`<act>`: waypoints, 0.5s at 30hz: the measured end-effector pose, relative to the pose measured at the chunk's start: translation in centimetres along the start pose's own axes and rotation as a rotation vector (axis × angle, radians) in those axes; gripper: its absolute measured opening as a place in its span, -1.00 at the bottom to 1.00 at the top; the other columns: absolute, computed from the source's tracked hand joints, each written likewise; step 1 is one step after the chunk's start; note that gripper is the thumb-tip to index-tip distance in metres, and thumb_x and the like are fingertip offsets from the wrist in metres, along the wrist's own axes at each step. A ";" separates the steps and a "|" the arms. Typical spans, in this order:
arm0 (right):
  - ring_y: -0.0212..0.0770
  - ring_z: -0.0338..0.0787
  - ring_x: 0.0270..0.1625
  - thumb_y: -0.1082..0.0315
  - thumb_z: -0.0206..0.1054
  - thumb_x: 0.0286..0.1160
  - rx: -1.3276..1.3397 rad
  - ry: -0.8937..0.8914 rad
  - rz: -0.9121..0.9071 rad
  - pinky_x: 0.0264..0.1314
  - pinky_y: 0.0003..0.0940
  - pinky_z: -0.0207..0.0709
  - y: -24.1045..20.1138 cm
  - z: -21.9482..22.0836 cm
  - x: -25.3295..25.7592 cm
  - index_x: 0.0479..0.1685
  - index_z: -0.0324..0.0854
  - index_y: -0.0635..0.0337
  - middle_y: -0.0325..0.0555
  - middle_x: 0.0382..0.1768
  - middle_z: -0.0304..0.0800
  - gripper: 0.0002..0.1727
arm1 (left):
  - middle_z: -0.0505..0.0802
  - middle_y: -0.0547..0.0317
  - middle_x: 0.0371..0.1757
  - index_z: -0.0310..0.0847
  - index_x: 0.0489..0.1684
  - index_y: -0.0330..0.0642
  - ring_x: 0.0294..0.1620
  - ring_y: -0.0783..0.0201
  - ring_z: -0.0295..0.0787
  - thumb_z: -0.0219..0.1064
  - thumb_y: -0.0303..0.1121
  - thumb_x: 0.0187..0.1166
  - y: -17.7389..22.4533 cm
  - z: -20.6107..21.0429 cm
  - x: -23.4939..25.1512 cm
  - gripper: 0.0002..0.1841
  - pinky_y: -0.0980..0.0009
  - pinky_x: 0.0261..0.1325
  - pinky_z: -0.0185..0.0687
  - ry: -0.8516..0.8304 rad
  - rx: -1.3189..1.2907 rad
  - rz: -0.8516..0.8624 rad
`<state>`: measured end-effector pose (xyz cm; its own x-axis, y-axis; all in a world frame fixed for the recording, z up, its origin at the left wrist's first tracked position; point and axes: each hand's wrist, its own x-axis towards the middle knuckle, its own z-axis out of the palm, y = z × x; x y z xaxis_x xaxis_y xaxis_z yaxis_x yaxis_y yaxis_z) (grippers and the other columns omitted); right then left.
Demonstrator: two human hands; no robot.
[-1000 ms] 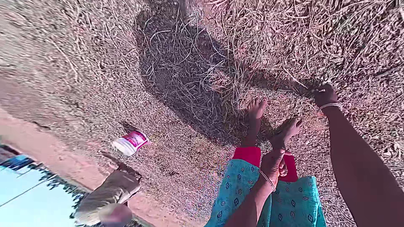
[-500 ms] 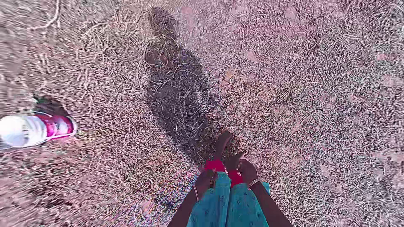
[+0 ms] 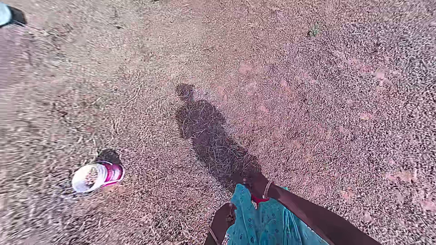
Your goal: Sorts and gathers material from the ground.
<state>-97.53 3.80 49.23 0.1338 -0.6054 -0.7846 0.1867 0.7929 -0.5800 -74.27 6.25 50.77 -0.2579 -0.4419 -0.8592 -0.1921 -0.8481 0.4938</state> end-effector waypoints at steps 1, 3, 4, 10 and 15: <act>-0.37 0.67 -0.31 0.37 0.26 0.74 0.044 -0.019 -0.024 -0.13 -0.40 0.63 -0.9 0.6 -0.7 0.16 0.55 0.38 -0.15 -0.26 0.67 -0.77 | 0.64 0.39 -0.59 0.57 -0.22 -0.20 -0.57 0.47 0.61 -0.21 -0.32 0.91 0.5 0.0 -0.9 -0.60 0.52 -0.38 0.63 -0.017 0.009 -0.009; -0.43 0.62 -0.39 0.41 0.26 0.73 0.092 -0.038 -0.059 -0.24 -0.48 0.57 -2.6 2.0 -2.7 0.13 0.56 0.37 -0.23 -0.34 0.64 -0.79 | 0.71 0.29 -0.50 0.56 -0.18 -0.22 -0.42 0.35 0.74 -0.27 -0.23 0.94 1.6 0.5 -2.9 -0.54 0.39 -0.19 0.74 -0.029 -0.059 -0.060; -0.43 0.61 -0.37 0.42 0.24 0.74 0.107 -0.040 -0.075 -0.24 -0.49 0.56 -3.8 2.7 -3.8 0.16 0.55 0.38 -0.21 -0.30 0.64 -0.79 | 0.74 0.25 -0.47 0.55 -0.17 -0.23 -0.38 0.31 0.78 -0.29 -0.20 0.94 2.3 0.9 -3.5 -0.52 0.34 -0.13 0.77 -0.017 -0.120 -0.073; -0.35 0.65 -0.15 0.66 0.16 0.55 0.080 -0.046 -0.335 -0.03 -0.39 0.60 -9.2 5.4 -9.8 0.22 0.49 0.44 -0.05 -0.06 0.64 -0.71 | 0.83 0.21 -0.38 0.56 -0.14 -0.18 -0.35 0.33 0.84 -0.31 -0.24 0.93 7.0 4.3 -4.1 -0.54 0.41 -0.14 0.82 -0.040 -0.494 0.118; -0.12 0.71 0.06 0.72 0.11 0.52 -0.213 0.062 -0.578 0.20 -0.15 0.60 -11.8 4.9 -13.2 0.26 0.53 0.50 0.19 0.09 0.70 -0.65 | 0.86 0.28 -0.33 0.59 -0.10 -0.04 -0.32 0.40 0.84 -0.37 -0.18 0.91 11.6 7.9 -2.5 -0.50 0.42 -0.21 0.82 -0.281 -0.638 0.340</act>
<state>-96.76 2.09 67.45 0.0111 -0.9413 -0.3375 0.0128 0.3376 -0.9412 -83.37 -0.13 59.71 -0.4516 -0.6899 -0.5657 0.5015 -0.7207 0.4786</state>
